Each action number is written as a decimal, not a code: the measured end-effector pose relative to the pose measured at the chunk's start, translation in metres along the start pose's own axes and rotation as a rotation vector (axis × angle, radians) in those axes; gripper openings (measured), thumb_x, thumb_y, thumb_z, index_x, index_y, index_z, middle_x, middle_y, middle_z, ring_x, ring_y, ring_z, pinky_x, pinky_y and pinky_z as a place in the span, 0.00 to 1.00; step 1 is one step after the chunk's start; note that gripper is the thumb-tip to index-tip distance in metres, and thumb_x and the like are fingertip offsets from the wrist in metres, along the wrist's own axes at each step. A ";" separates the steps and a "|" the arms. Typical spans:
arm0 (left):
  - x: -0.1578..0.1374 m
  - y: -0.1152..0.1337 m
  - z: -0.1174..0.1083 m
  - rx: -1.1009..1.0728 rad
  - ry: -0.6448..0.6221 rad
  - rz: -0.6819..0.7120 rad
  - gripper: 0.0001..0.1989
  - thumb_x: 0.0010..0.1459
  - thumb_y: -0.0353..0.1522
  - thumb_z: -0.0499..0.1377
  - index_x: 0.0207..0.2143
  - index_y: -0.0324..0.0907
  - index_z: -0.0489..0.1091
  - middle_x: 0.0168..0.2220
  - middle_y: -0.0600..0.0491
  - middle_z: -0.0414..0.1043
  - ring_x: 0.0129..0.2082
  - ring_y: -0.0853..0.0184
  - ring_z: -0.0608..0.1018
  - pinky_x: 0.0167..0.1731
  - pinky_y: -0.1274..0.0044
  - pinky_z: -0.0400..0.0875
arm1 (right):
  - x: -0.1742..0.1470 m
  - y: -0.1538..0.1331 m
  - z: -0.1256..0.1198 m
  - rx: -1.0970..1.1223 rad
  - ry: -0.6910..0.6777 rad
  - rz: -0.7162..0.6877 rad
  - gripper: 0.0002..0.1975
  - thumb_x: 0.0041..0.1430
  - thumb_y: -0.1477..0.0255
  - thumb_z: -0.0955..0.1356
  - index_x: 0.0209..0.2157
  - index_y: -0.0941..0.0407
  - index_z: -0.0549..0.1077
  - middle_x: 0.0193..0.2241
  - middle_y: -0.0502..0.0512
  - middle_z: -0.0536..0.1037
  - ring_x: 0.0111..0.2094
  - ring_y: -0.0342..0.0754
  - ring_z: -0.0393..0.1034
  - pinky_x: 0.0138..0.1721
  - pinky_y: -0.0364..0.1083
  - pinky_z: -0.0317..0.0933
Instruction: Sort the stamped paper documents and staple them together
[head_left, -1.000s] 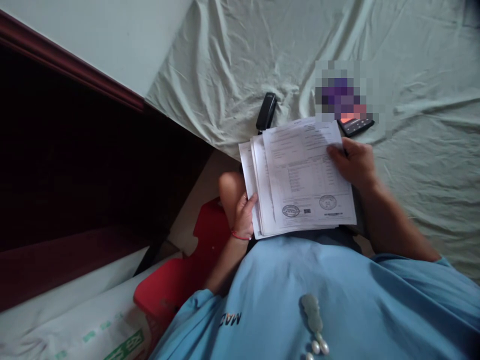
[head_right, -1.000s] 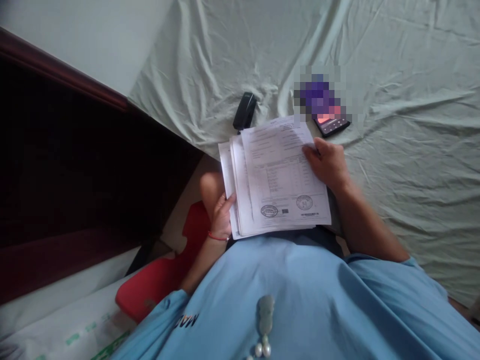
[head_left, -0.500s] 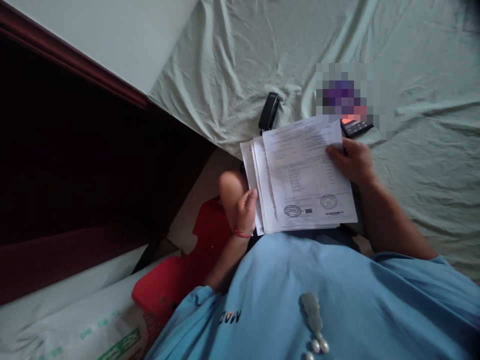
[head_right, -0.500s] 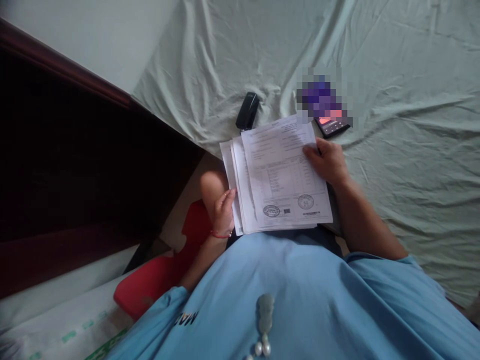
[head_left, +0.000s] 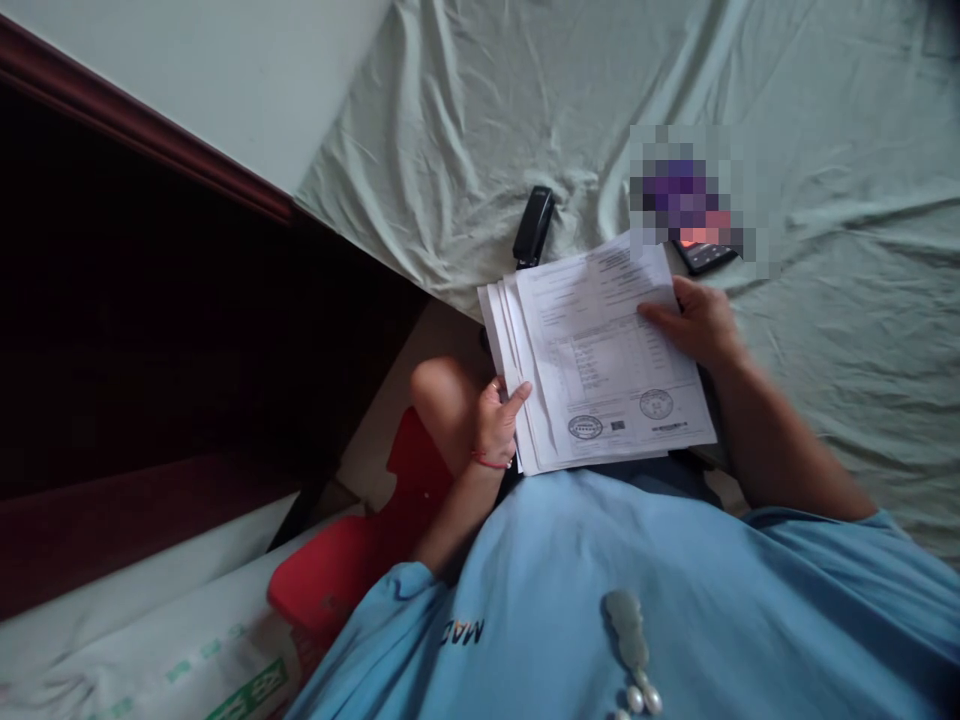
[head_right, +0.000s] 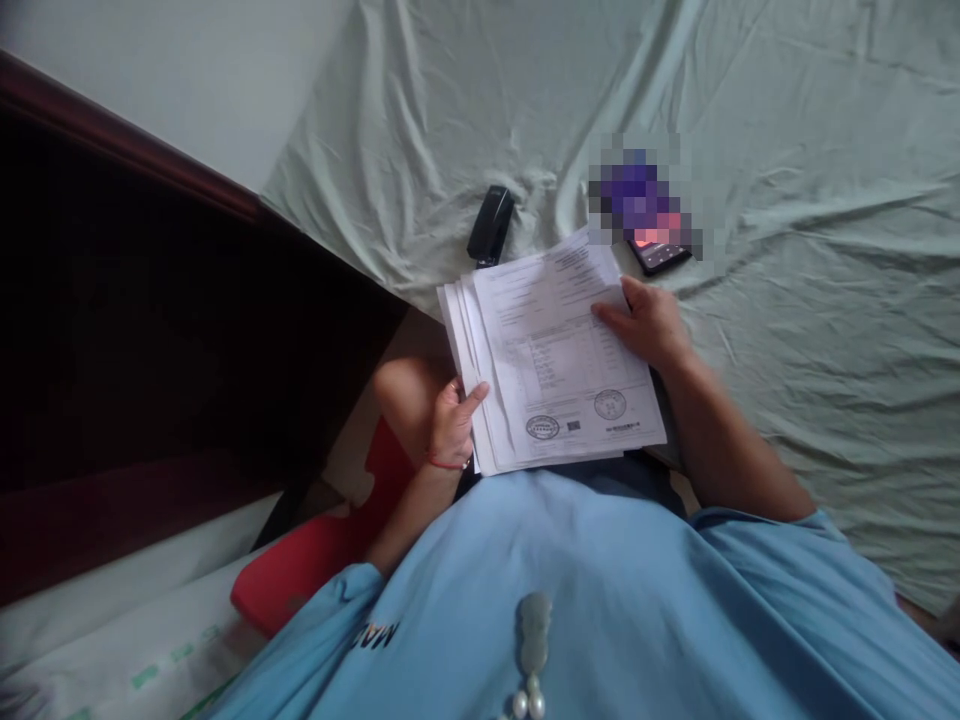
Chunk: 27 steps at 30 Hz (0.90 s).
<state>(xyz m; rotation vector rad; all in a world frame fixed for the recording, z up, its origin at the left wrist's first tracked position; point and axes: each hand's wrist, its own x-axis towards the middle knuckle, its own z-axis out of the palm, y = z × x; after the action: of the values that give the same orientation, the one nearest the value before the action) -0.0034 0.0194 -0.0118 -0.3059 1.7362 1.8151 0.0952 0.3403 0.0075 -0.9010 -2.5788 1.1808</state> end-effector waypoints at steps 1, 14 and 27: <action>0.000 0.000 0.001 -0.011 -0.008 0.008 0.34 0.37 0.50 0.83 0.39 0.43 0.74 0.37 0.54 0.83 0.38 0.63 0.84 0.46 0.71 0.76 | 0.000 -0.001 0.000 -0.005 -0.007 0.005 0.17 0.59 0.52 0.74 0.32 0.50 0.76 0.26 0.54 0.79 0.27 0.53 0.70 0.28 0.50 0.61; 0.022 0.002 0.007 0.059 0.012 0.081 0.28 0.51 0.52 0.76 0.31 0.46 0.64 0.27 0.61 0.69 0.28 0.71 0.72 0.32 0.79 0.68 | -0.005 -0.007 0.000 0.077 0.093 0.061 0.16 0.61 0.56 0.70 0.27 0.49 0.64 0.23 0.52 0.70 0.27 0.50 0.63 0.28 0.50 0.59; 0.029 0.000 0.006 0.093 -0.002 0.329 0.34 0.50 0.49 0.80 0.53 0.49 0.70 0.46 0.52 0.79 0.45 0.64 0.83 0.52 0.73 0.76 | -0.005 0.008 -0.004 0.343 0.043 0.028 0.11 0.63 0.59 0.71 0.42 0.50 0.78 0.33 0.55 0.80 0.34 0.56 0.75 0.31 0.53 0.70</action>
<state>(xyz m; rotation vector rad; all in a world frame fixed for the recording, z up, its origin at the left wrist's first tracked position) -0.0254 0.0332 -0.0270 0.0227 1.9526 1.9476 0.1046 0.3436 0.0046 -0.8740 -2.2378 1.5309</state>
